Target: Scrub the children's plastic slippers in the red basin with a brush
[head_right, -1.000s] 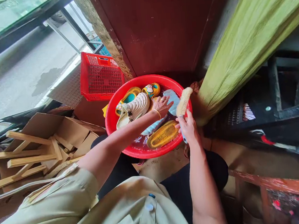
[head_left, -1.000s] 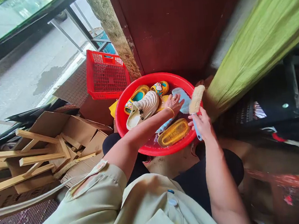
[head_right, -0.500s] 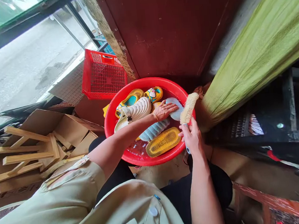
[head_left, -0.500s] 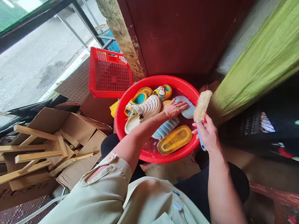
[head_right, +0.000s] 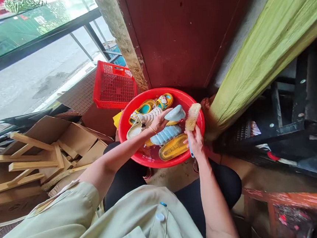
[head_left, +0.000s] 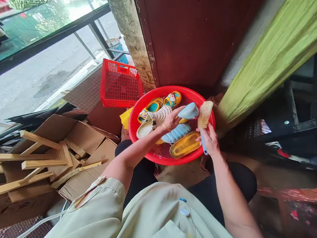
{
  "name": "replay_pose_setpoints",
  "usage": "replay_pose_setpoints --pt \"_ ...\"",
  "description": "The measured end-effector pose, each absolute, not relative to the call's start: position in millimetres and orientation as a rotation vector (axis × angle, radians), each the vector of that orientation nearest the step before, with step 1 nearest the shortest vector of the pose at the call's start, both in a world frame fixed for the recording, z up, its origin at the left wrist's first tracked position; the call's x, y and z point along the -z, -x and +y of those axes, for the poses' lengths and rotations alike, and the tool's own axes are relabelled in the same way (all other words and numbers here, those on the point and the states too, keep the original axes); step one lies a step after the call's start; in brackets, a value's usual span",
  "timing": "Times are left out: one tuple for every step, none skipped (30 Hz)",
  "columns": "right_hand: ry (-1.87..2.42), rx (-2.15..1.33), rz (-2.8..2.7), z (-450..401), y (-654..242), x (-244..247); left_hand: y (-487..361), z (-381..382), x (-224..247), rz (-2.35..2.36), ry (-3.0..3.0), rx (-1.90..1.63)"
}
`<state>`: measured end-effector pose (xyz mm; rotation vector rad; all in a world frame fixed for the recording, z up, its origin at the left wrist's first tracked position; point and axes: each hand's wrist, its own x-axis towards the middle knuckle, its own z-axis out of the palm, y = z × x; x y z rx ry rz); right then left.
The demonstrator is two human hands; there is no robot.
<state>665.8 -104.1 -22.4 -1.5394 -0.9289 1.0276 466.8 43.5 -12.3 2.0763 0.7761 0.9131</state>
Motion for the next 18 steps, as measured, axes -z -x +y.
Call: replay_pose_setpoints --pt "1.532 -1.040 -0.949 -106 -662 22 -461 38 12 0.819 -1.989 -0.955" --pt "1.530 -1.043 -0.966 -108 -659 23 -457 34 12 0.858 -1.888 -0.992" --pt "1.534 -1.039 -0.979 -109 -656 23 -452 30 11 0.890 -1.780 -1.028" --pt "1.542 -1.038 -0.993 -112 -652 24 -447 26 10 0.916 -1.677 -1.062" --pt "1.554 -1.036 -1.007 -114 -649 26 -442 23 9 0.942 -1.589 -1.098" --pt "1.568 -1.031 -1.022 -117 -644 27 -436 20 8 0.970 -1.520 -1.137" --pt "1.579 -1.028 -1.036 -121 -639 28 -430 18 8 0.997 -1.474 -1.168" --pt "1.584 -1.028 -1.046 -125 -633 29 -424 15 7 1.025 -1.447 -1.182" --pt "1.580 -1.034 -1.051 -130 -627 30 -417 13 8 1.056 -1.438 -1.174" --pt "1.567 -1.047 -1.050 -136 -619 30 -412 10 9 1.088 -1.444 -1.140" --pt "1.548 -1.069 -1.045 -141 -612 29 -407 8 10 1.125 -1.465 -1.090" --pt "1.524 -1.098 -1.042 -147 -604 29 -403 6 13 1.166 -1.500 -1.030" --pt "1.504 -1.123 -1.040 -152 -598 28 -401 4 16 1.212 -1.544 -0.971" --pt "1.493 -1.133 -1.039 -157 -592 28 -401 3 20 1.259 -1.591 -0.918" --pt "1.497 -1.127 -1.039 -159 -588 27 -404 2 24 1.304 -1.638 -0.871" --pt "1.517 -1.102 -1.043 -159 -586 27 -408 1 28 1.344 -1.681 -0.833" --pt "1.551 -1.064 -1.063 -158 -585 26 -414 -1 33 1.375 -1.714 -0.805" --pt "1.594 -1.016 -1.116 -155 -586 26 -420 -2 37 1.394 -1.731 -0.786"
